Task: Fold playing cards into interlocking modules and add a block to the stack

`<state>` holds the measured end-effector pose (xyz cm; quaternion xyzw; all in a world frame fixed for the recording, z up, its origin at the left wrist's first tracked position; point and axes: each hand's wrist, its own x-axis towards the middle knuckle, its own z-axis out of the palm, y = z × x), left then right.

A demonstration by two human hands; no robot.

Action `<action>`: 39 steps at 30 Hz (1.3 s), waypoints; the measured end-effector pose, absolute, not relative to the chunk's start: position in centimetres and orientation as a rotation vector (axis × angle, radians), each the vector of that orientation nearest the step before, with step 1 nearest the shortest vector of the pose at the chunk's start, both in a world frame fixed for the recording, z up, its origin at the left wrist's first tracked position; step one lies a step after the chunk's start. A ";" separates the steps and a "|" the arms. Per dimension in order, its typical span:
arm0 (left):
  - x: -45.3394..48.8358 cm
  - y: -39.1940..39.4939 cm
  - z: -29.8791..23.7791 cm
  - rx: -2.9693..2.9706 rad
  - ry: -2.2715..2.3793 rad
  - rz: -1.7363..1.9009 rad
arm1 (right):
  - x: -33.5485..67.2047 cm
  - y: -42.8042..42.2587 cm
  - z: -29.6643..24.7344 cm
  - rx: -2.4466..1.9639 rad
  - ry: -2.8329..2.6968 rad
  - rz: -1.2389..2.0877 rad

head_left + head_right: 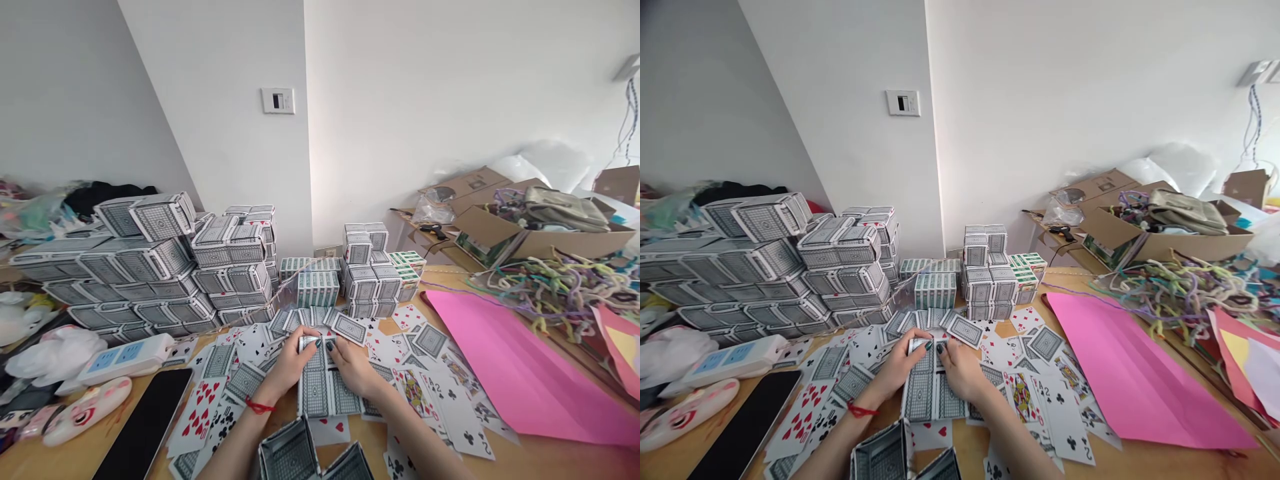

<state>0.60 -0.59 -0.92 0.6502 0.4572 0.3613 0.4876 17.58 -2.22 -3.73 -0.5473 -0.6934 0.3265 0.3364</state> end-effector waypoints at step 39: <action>0.6 0.3 -3.0 1.625 1.172 1.083 | 17.1 -2.0 -3.8 -1.021 -0.939 1.694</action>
